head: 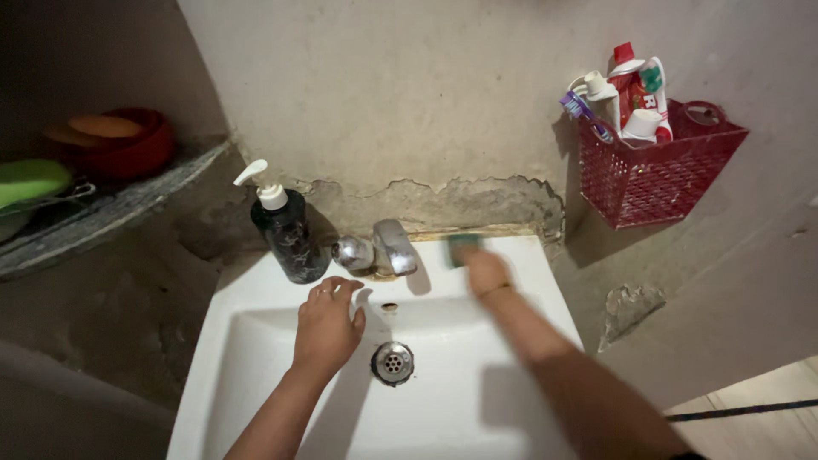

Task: The person scrubs a white bathroom sink with a green sponge. They move a soap dish and a soap dispenser to access different areas, scrub the basin and faucet, and then return the items to their original positions.

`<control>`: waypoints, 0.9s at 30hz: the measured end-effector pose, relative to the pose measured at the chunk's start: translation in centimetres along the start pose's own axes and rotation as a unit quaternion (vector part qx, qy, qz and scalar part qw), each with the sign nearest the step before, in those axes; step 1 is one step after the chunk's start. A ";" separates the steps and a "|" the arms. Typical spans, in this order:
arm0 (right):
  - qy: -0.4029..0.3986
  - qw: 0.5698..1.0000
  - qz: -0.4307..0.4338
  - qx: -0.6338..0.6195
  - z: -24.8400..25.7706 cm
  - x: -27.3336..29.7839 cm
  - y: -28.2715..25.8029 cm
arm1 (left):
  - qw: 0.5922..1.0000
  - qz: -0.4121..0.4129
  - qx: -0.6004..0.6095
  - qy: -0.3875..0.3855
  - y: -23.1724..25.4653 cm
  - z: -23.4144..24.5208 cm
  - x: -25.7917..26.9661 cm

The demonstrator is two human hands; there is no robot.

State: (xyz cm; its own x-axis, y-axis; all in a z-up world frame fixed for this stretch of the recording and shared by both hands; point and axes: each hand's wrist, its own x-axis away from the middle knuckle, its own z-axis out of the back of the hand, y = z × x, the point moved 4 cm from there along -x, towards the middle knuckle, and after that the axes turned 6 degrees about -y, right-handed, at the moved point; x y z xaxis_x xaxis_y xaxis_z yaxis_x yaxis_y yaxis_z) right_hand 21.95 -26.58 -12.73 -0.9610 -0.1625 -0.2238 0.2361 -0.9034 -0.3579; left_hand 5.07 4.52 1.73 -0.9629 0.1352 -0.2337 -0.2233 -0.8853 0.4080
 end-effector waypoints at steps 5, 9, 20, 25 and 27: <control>-0.055 0.996 0.064 0.033 -2.4 -0.5 -4.3 | 0.999 -0.040 -0.006 0.026 0.4 -0.2 0.1; -0.030 0.997 -0.061 0.045 6.7 1.6 4.3 | 0.999 -0.049 -0.015 0.019 -0.1 -0.1 -0.1; -0.003 0.993 0.026 0.112 9.5 10.6 3.6 | 0.993 -0.108 -0.044 0.008 -0.1 -0.7 0.0; -0.115 0.980 -0.029 0.159 14.1 15.7 1.4 | 0.994 -0.085 -0.036 -0.052 -2.0 0.6 1.7; -0.210 0.957 -0.191 0.055 14.6 20.7 1.5 | 0.994 -0.075 -0.049 -0.054 -3.5 1.9 2.8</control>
State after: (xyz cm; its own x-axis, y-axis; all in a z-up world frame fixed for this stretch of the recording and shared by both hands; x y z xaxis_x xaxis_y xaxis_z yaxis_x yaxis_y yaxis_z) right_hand 0.35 -37.06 -4.66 -0.9527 0.0642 0.2971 -0.1392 -0.9611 -0.2384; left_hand 2.91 8.84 1.28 -0.9316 0.3114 -0.1875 -0.3551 -0.8901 0.2857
